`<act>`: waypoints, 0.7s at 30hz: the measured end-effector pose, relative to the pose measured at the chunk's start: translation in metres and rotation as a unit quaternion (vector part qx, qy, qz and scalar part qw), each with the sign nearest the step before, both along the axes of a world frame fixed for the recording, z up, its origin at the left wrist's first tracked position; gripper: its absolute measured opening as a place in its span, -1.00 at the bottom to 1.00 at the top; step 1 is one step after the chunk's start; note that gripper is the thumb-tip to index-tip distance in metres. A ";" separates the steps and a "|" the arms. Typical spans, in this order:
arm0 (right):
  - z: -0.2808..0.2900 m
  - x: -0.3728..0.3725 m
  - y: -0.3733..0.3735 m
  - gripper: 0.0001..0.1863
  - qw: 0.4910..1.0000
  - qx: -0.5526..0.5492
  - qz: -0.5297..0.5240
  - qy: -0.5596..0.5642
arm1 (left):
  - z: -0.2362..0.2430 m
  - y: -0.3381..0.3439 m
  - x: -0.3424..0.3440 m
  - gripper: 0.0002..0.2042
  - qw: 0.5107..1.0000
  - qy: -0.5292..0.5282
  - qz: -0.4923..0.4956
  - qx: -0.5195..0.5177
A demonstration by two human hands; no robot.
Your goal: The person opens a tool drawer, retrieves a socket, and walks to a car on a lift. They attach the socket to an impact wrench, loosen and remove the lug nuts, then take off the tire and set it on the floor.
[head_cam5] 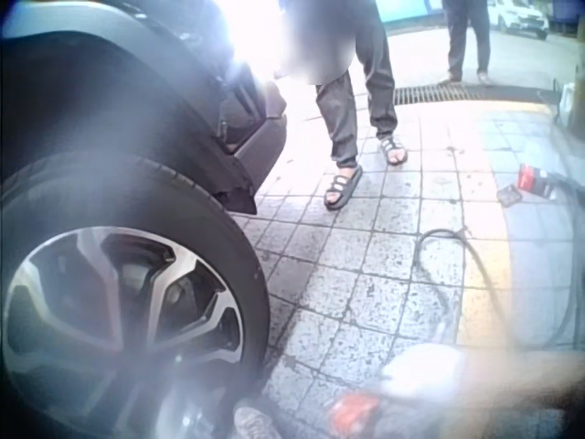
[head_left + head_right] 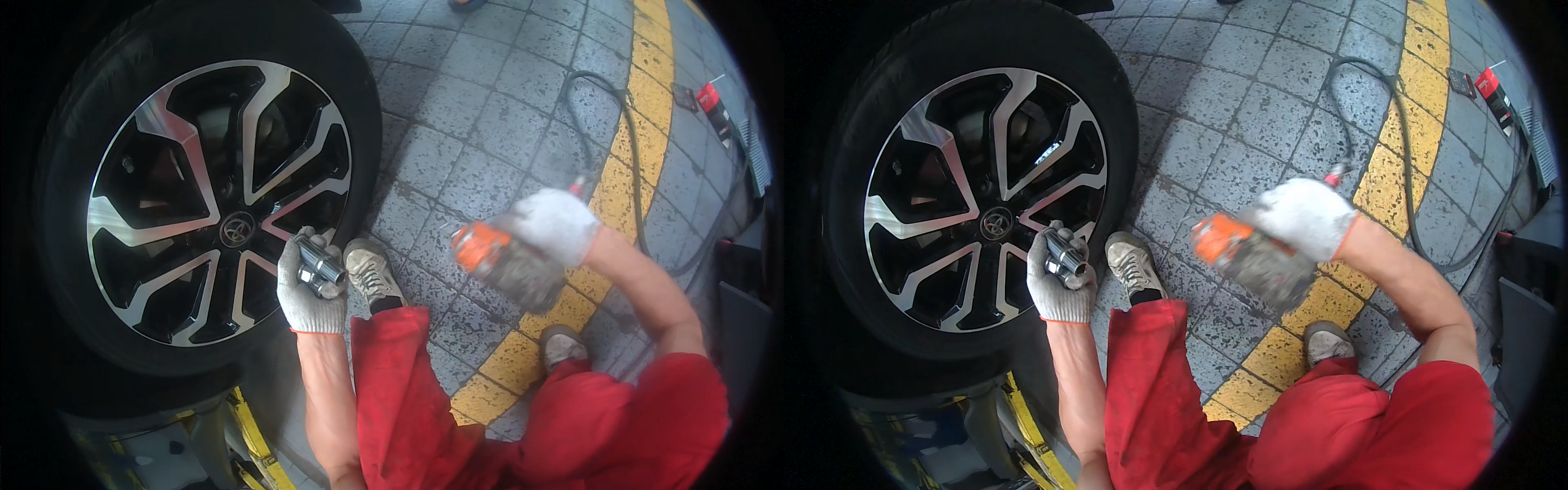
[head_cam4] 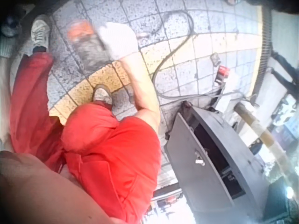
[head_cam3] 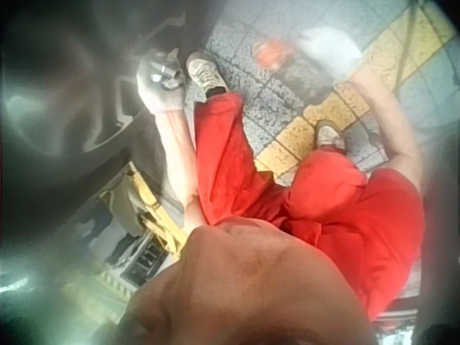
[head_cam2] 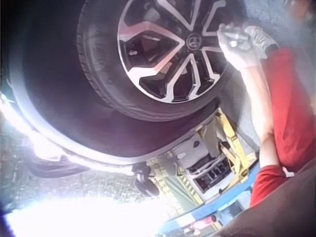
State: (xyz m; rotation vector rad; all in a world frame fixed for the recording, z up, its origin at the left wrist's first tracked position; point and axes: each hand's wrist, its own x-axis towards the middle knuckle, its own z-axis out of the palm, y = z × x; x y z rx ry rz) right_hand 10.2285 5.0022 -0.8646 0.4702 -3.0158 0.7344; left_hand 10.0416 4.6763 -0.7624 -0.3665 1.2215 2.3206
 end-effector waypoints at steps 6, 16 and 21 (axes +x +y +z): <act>-0.039 0.069 0.079 -0.42 0.974 0.165 -0.114 -0.103 | -0.001 0.002 0.018 -0.66 1.000 -0.015 -0.013 0.020; -0.008 0.069 0.087 -0.47 0.928 0.121 -0.226 -0.269 | 0.001 0.015 0.043 -0.67 0.997 -0.028 -0.056 -0.044; 0.088 -0.023 0.031 -0.44 0.920 -0.158 -0.210 0.291 | 0.021 0.008 0.059 -0.63 0.994 -0.004 -0.087 -0.063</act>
